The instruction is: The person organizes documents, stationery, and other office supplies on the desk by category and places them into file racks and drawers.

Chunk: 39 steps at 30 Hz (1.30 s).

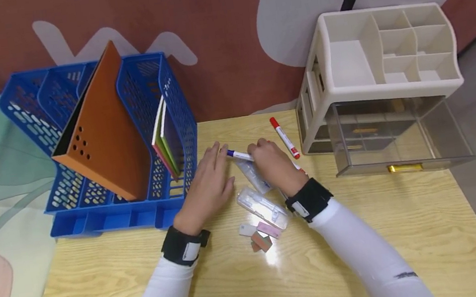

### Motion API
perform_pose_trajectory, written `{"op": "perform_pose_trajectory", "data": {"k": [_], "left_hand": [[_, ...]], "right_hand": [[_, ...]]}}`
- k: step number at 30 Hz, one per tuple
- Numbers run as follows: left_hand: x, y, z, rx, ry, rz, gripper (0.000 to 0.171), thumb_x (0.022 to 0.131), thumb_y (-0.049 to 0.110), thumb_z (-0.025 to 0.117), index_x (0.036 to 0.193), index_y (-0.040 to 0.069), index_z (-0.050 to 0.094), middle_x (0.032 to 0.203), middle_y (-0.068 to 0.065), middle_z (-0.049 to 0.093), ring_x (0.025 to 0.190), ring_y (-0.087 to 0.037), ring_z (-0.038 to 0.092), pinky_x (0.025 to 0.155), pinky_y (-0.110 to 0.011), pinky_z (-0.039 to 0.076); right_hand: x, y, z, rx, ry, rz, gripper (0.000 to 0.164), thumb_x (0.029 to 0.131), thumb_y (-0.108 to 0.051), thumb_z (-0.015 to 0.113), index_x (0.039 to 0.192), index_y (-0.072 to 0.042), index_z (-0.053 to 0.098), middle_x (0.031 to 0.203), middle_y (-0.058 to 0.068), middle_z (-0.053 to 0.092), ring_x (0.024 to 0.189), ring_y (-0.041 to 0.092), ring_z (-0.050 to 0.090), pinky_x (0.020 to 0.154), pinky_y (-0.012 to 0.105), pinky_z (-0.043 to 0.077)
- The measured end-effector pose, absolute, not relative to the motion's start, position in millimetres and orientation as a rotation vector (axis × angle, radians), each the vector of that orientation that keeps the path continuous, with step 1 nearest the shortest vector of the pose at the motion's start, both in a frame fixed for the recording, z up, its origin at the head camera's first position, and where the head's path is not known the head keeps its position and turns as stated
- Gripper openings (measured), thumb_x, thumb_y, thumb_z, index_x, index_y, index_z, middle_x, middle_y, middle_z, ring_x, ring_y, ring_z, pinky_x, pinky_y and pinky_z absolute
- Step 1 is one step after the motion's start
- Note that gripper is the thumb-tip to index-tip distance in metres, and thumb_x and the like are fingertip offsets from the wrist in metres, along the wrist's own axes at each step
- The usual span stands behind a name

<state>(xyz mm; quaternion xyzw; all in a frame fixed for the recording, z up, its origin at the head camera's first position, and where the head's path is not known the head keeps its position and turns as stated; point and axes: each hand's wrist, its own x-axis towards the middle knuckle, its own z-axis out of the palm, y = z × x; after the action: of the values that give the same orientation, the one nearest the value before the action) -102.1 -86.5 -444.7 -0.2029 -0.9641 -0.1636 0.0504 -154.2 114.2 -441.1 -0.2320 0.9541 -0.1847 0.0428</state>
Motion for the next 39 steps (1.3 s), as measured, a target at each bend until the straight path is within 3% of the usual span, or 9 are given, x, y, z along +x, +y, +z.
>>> {"op": "perform_pose_trajectory", "data": {"k": [6, 12, 21, 27, 30, 35, 39], "left_hand": [[-102.1, -84.0, -442.2, -0.696, -2.885, -0.413, 0.055, 0.101, 0.018, 0.061, 0.152, 0.001, 0.046, 0.158, -0.022, 0.045, 0.150, -0.040, 0.040, 0.121, -0.055, 0.038], [-98.9, -83.1, -440.0, -0.825, -2.757, -0.349, 0.034, 0.106, 0.010, 0.054, 0.137, 0.000, 0.063, 0.141, -0.017, 0.064, 0.136, -0.032, 0.058, 0.117, -0.046, 0.045], [-92.5, -87.9, -442.7, -0.869, -2.649, -0.429, 0.027, 0.102, 0.004, 0.061, 0.126, 0.005, 0.072, 0.117, -0.008, 0.070, 0.106, -0.021, 0.068, 0.090, -0.033, 0.059], [-88.5, -90.9, -444.8, -0.828, -2.639, -0.640, 0.034, 0.095, -0.008, 0.064, 0.126, 0.003, 0.071, 0.116, -0.011, 0.070, 0.106, -0.023, 0.068, 0.091, -0.035, 0.060], [-85.7, -90.9, -444.6, -0.788, -2.616, -0.736, 0.036, 0.093, -0.010, 0.064, 0.126, 0.003, 0.071, 0.115, -0.011, 0.070, 0.105, -0.024, 0.069, 0.092, -0.036, 0.060], [-78.3, -85.8, -441.2, -0.765, -2.566, -0.899, 0.030, 0.097, -0.002, 0.065, 0.126, 0.002, 0.071, 0.113, -0.011, 0.071, 0.104, -0.023, 0.071, 0.091, -0.034, 0.061], [-70.9, -79.0, -439.5, -0.793, -2.538, -1.010, 0.032, 0.098, 0.000, 0.066, 0.130, 0.003, 0.070, 0.115, -0.010, 0.071, 0.105, -0.021, 0.072, 0.093, -0.029, 0.060]], "right_hand": [[-136.3, 113.9, -422.4, -0.828, 2.928, -0.583, 0.029, 0.093, 0.003, 0.070, 0.121, 0.002, 0.070, 0.104, 0.019, 0.067, 0.095, 0.032, 0.066, 0.081, 0.041, 0.060], [-123.5, 116.5, -410.8, -0.870, 2.914, -0.657, 0.029, 0.091, 0.006, 0.072, 0.120, 0.002, 0.071, 0.106, 0.019, 0.067, 0.099, 0.033, 0.065, 0.084, 0.042, 0.060], [-112.8, 126.6, -410.1, -0.826, 2.904, -0.796, 0.025, 0.091, 0.001, 0.073, 0.116, 0.000, 0.072, 0.109, 0.017, 0.069, 0.100, 0.032, 0.064, 0.083, 0.045, 0.058], [-112.5, 140.3, -414.9, -0.550, 2.792, -1.182, 0.044, 0.093, -0.003, 0.074, 0.134, 0.000, 0.060, 0.124, 0.020, 0.064, 0.110, 0.034, 0.065, 0.091, 0.049, 0.059], [-110.6, 147.9, -421.6, -0.375, 2.638, -1.497, 0.051, 0.094, -0.005, 0.074, 0.140, 0.001, 0.053, 0.132, 0.021, 0.062, 0.117, 0.032, 0.063, 0.097, 0.040, 0.059], [-99.1, 145.6, -432.2, -0.174, 2.300, -1.928, 0.045, 0.098, -0.004, 0.067, 0.138, 0.006, 0.050, 0.129, 0.012, 0.063, 0.110, 0.011, 0.066, 0.093, 0.017, 0.056], [-85.6, 133.5, -436.9, -0.066, 1.992, -2.206, 0.034, 0.101, 0.000, 0.061, 0.132, 0.007, 0.049, 0.115, 0.000, 0.065, 0.105, 0.006, 0.068, 0.091, 0.024, 0.060]]}}
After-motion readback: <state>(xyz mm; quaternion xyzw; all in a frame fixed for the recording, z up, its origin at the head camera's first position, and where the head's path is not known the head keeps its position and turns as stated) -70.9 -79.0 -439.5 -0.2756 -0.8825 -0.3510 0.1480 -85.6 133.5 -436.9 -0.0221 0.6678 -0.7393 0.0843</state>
